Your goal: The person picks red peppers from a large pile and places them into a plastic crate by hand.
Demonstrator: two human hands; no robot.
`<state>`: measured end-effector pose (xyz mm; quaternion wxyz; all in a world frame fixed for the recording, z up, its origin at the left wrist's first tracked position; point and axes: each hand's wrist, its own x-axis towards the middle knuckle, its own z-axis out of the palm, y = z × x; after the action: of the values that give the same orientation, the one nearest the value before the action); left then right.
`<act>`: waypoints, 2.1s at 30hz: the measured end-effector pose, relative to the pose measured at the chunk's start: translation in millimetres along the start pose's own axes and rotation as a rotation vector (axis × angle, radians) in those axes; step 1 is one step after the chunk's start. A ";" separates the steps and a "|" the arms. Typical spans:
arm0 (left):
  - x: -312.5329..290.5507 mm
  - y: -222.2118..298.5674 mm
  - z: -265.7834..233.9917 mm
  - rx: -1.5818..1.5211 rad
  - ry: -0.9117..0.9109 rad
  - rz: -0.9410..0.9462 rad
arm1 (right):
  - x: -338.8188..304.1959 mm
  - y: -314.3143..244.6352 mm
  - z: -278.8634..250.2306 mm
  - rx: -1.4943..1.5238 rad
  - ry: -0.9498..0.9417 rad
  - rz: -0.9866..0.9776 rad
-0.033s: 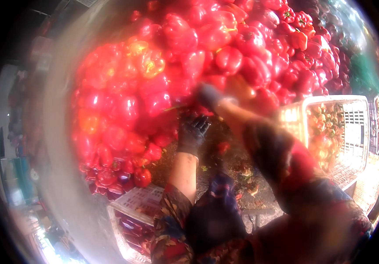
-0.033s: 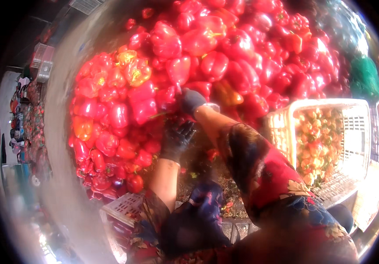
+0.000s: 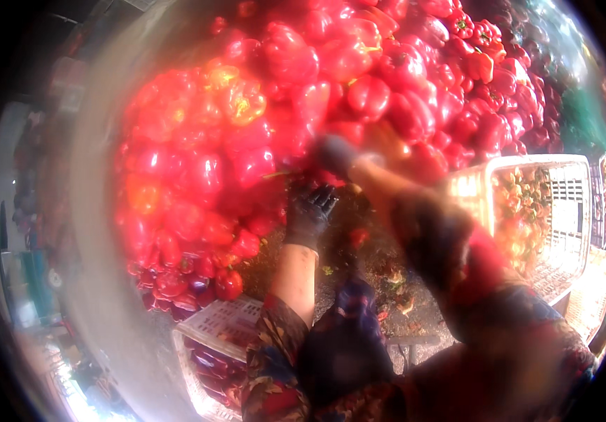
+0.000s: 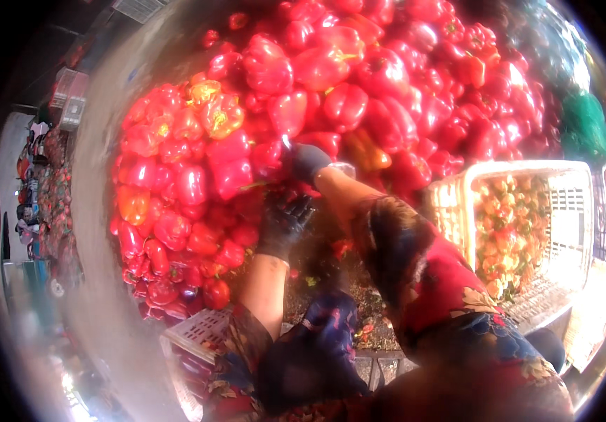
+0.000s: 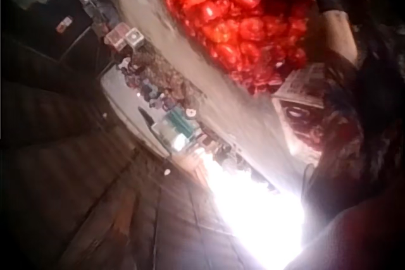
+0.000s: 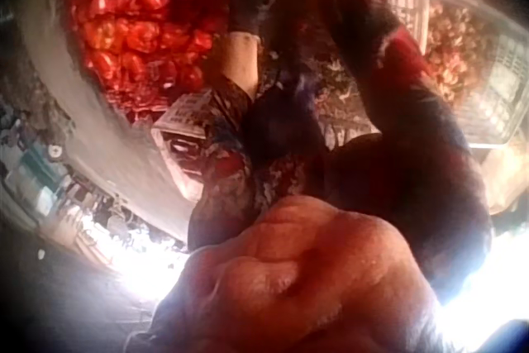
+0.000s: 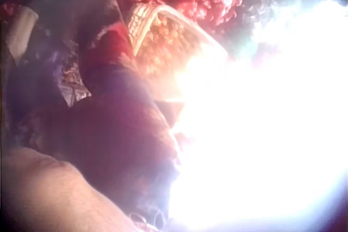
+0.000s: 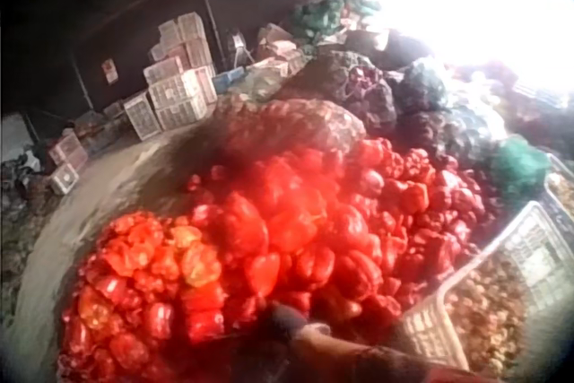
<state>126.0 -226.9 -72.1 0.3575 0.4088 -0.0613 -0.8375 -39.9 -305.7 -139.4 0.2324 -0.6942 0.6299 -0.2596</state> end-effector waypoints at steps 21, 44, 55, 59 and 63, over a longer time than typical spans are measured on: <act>-175.5 -13.6 182.1 0.183 -0.552 -0.243 | -282.1 -181.4 -224.9 0.908 0.285 0.315; -184.5 -199.0 134.7 0.766 -0.622 0.182 | -456.2 -92.7 -245.3 1.432 0.943 0.548; -203.5 -185.1 138.4 0.686 -0.404 0.042 | -441.3 -148.5 -253.5 1.157 0.468 0.812; -181.8 -198.7 115.8 0.789 -0.385 0.193 | -424.1 -170.7 -300.1 0.652 0.071 0.670; -197.7 -204.0 125.3 0.890 -0.364 0.377 | -375.4 -113.0 -269.2 -0.694 -0.545 -0.199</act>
<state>3.9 27.8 56.6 0.2772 0.3506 -0.5455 -0.7090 -157.4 80.2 112.5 0.1169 -0.8311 0.5258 0.1381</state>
